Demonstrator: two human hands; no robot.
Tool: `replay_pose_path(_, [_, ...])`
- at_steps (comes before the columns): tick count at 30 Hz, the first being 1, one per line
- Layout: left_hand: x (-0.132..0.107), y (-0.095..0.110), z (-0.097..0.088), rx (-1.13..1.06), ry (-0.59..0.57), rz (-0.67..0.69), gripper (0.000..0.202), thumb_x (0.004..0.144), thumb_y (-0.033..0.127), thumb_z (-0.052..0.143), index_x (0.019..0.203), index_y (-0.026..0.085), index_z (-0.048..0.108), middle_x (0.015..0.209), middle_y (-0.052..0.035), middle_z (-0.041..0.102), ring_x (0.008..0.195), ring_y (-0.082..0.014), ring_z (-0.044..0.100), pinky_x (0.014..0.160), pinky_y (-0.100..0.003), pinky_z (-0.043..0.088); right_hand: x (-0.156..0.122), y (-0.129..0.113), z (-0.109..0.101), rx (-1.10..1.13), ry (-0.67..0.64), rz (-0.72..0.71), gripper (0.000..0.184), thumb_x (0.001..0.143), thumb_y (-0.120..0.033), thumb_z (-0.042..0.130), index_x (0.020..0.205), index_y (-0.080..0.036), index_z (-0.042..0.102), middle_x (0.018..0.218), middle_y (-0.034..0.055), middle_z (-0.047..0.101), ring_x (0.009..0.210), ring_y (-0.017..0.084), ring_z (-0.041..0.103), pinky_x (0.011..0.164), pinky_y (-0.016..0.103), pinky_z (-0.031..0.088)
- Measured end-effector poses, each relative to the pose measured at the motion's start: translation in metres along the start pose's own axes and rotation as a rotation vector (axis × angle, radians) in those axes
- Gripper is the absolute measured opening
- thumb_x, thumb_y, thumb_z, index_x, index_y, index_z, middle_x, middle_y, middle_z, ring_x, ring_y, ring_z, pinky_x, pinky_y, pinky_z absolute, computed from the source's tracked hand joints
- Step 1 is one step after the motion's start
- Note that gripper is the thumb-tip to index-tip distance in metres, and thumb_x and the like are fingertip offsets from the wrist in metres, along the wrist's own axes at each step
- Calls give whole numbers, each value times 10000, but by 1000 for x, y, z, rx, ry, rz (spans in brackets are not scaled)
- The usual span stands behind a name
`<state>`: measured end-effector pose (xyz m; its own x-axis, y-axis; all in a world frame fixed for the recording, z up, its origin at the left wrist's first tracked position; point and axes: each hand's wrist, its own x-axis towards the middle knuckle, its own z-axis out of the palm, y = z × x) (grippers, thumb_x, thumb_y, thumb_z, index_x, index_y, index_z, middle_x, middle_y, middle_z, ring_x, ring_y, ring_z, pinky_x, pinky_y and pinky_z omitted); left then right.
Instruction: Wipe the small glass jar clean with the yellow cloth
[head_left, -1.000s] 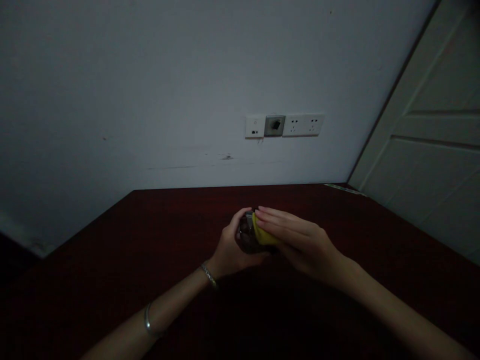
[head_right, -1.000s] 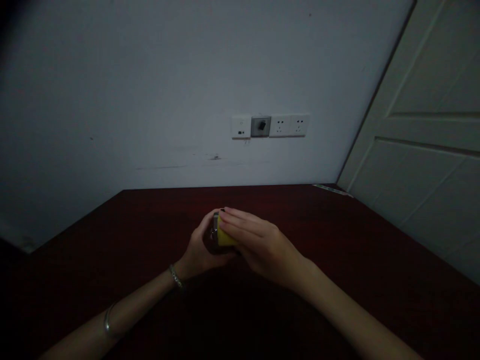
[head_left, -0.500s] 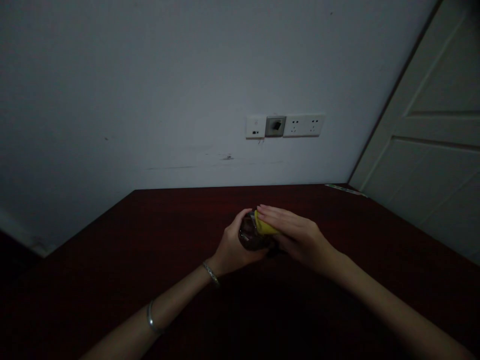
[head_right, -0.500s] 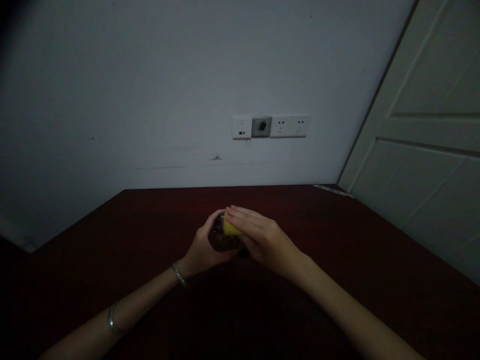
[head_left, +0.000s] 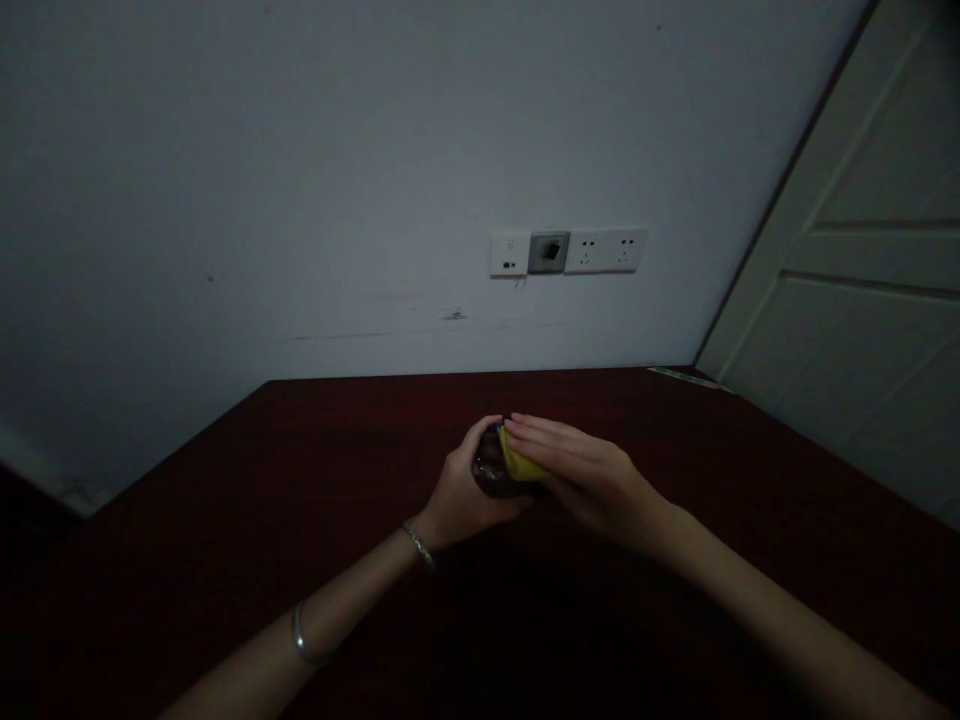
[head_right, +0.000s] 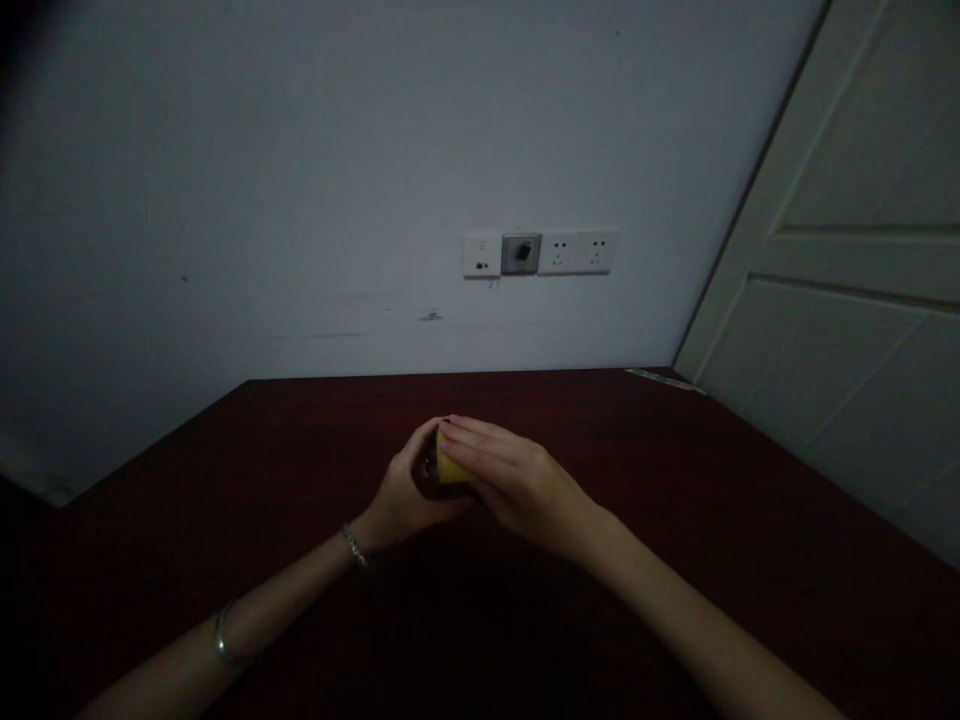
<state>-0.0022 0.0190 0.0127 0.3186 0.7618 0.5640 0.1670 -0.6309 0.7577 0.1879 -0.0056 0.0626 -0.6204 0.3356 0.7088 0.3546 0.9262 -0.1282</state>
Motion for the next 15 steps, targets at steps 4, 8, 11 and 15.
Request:
replay_pose_path(4, [-1,3,3,-193,5,-70,836,528,243,821,1246,153,402,1168,-145,602,1050,-282,603,858,-393,533,2,3,-3,32,112,66,458,893,-77,465,1329,-218,473,1309,107,561,1233,210,506,1014,451,468])
replay_pose_path(8, [2,1,5,-376,29,-155,829,503,231,832,1216,151,418,1153,-143,612,1020,-274,621,835,-372,541,1,0,-3,43,51,-24,523,882,-37,449,1376,-204,405,1337,108,536,1292,210,434,1044,457,435])
replay_pose_path(11, [6,-1,5,-421,68,-200,780,488,231,834,1163,147,452,1166,-149,612,1003,-273,632,823,-361,546,0,-2,-3,49,-48,-79,554,871,-10,427,1397,-174,364,1375,115,495,1337,208,363,1070,459,402])
replay_pose_path(15, [9,3,2,-434,77,-211,736,504,245,822,1138,144,463,1121,-136,635,980,-267,640,808,-355,550,1,-5,-1,136,-27,-65,524,885,-36,429,1384,-189,390,1364,104,509,1318,206,397,1069,463,403])
